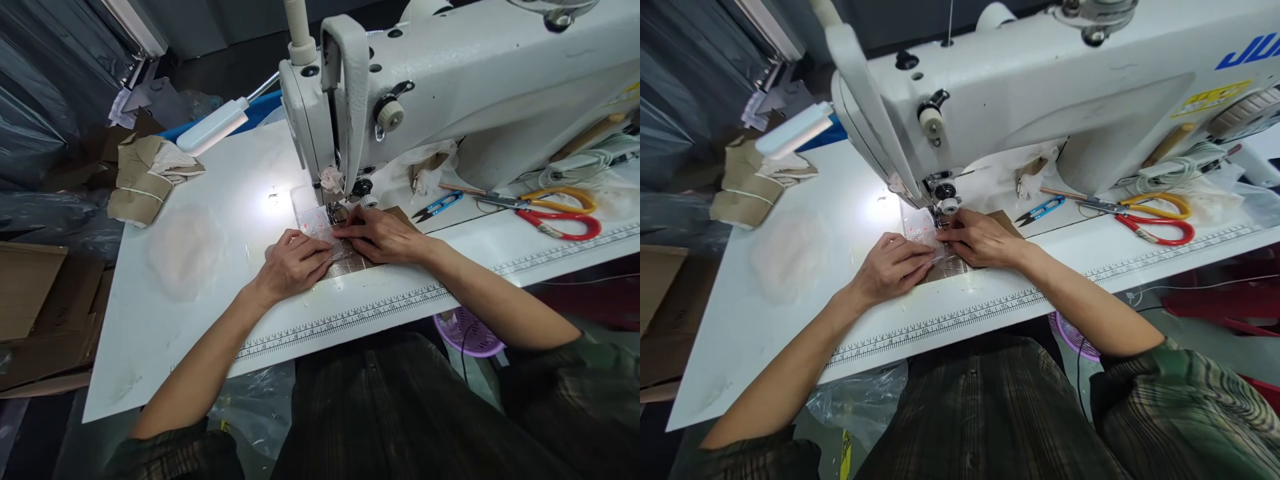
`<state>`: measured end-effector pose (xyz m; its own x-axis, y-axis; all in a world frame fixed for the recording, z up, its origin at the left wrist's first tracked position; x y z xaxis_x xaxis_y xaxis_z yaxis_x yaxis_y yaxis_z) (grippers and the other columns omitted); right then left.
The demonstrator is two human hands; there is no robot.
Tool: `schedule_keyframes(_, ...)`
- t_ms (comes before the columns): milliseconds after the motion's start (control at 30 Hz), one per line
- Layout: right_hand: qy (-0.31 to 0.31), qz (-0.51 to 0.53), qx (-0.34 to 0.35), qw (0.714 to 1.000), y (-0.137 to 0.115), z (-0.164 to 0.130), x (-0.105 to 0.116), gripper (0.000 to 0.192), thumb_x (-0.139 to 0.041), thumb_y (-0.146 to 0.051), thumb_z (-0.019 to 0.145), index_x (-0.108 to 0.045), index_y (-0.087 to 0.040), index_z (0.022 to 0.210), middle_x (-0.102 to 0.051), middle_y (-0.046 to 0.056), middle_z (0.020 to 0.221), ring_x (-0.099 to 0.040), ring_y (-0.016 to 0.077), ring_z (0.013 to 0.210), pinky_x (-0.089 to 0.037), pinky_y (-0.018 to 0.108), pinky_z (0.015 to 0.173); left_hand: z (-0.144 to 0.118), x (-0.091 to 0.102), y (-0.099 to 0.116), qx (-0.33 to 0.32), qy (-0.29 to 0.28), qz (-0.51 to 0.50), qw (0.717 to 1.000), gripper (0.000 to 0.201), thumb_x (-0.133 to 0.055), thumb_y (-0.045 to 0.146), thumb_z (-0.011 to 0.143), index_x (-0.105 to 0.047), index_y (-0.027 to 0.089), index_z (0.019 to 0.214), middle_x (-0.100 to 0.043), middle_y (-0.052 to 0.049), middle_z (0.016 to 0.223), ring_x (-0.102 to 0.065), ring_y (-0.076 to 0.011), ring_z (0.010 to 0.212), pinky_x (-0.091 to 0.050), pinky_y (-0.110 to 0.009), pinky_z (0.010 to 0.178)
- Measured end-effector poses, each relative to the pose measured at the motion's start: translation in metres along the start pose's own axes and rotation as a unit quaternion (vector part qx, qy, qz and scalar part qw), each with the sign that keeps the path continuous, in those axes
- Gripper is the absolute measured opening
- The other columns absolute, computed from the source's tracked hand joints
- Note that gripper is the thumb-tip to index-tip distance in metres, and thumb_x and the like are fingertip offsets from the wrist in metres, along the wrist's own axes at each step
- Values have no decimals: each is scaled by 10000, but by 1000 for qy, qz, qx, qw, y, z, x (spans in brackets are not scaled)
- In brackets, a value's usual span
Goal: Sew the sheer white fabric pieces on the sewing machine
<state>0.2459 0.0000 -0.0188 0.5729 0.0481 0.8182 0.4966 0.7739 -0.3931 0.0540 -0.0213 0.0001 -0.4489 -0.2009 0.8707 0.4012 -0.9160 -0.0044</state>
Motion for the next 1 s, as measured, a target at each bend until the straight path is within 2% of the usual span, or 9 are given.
schedule_keyframes(367,-38,-10,-18,999,-4,3,1,358,-468,-217,943,-680,-157,1224,-610,150,1080,-551,242,954,-497,388,843,2,1,3,-26,-14,34,999,86,-624,157,879,-658,181,953,-754,-41,1015,-641,-165,782,-470,-364,754)
schedule_keyframes(500,-66,-2,-84,994,-10,3,13,372,-470,-195,940,-661,-165,1258,-627,121,1029,-580,209,879,-504,361,841,2,1,3,-30,-5,32,999,77,-628,156,873,-655,179,941,-753,-40,1009,-624,-164,774,-470,-364,750)
schedule_keyframes(600,-77,33,-96,992,-23,-4,15,385,-460,-167,932,-656,-183,1263,-631,98,1023,-594,194,884,-511,348,852,2,0,3,-25,1,32,999,71,-623,164,878,-655,188,937,-752,-35,1009,-613,-161,768,-464,-364,751)
schedule_keyframes(667,-74,52,-84,992,-32,-10,11,393,-452,-159,931,-653,-187,1268,-614,102,1034,-590,194,916,-517,345,853,1,0,3,-22,1,33,999,71,-621,171,880,-658,192,937,-751,-31,1004,-610,-163,768,-456,-366,748)
schedule_keyframes(767,-55,25,-72,996,-39,-18,2,384,-459,-166,928,-672,-197,1245,-571,128,1049,-566,219,942,-523,381,832,0,-1,3,-20,1,36,999,86,-621,172,879,-665,186,952,-750,-36,1007,-614,-168,776,-448,-372,758)
schedule_keyframes(900,-41,1,-74,996,-39,-21,-5,377,-469,-149,911,-703,-215,1198,-552,126,1040,-557,228,945,-524,404,826,-1,-2,1,-5,-11,15,1000,113,-606,184,885,-679,191,971,-748,-39,1026,-628,-169,802,-433,-386,789)
schedule_keyframes(1000,-33,0,-88,996,-36,-20,-5,382,-484,-135,896,-705,-216,1196,-562,113,1047,-568,212,937,-523,392,836,-1,-1,-1,9,-20,-18,1000,139,-616,273,884,-694,195,968,-746,-46,1039,-638,-184,833,-420,-403,804)
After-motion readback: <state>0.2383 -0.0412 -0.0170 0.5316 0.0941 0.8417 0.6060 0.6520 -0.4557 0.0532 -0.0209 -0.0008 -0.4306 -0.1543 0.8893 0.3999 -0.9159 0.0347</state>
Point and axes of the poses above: each hand's wrist, its own z-axis towards the middle knuckle, its own x-axis out of the back of the hand, y = z × x, the point moved 4 cm from there along z, towards the middle knuckle
